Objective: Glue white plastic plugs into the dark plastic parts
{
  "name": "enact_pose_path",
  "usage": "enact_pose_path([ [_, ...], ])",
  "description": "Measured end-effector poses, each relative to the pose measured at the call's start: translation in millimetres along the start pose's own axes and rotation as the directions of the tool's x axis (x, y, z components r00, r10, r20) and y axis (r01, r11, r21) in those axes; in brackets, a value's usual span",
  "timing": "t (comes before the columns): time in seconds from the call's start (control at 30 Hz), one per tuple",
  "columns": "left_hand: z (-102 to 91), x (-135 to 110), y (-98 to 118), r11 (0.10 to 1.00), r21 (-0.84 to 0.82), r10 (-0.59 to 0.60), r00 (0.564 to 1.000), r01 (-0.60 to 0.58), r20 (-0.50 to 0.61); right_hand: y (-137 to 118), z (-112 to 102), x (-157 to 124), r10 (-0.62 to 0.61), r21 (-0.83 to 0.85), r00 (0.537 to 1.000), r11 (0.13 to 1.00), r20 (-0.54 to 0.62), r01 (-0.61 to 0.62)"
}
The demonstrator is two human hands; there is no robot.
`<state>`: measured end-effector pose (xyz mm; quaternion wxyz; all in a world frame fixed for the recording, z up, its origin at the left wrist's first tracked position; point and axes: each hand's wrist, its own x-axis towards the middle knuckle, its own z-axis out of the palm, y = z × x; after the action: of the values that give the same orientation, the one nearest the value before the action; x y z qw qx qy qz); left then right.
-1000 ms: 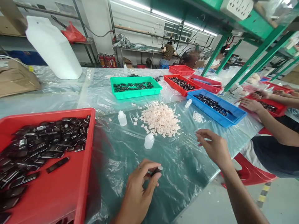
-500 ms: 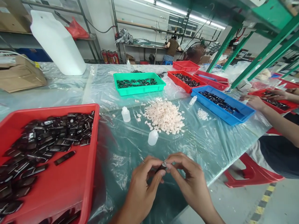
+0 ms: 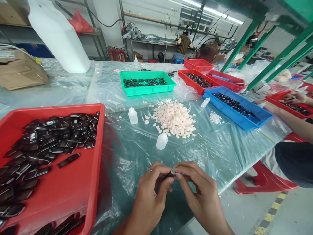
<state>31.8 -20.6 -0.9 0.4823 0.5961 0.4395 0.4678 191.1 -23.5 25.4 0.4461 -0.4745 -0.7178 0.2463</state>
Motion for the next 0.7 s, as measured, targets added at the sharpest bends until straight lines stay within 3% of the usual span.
enact_pose_path([
  [0.3, -0.7, -4, -3, 1.000, 0.025, -0.006, 1.000, 0.006, -0.008, 0, 10, -9, -0.103, -0.094, 0.992, 0.991, -0.075, 0.096],
  [0.53, 0.4, -4, -8, 0.998, 0.070, 0.006, 0.998, -0.001, -0.070, 4, 12, -5, -0.008, 0.039, 1.000, 0.999, -0.002, 0.008],
  [0.7, -2.5, 0, -8, 0.993, 0.111, 0.042, 0.998, -0.037, -0.050, 10, 5, -3, 0.006, 0.110, 0.998, 0.994, 0.061, -0.012],
])
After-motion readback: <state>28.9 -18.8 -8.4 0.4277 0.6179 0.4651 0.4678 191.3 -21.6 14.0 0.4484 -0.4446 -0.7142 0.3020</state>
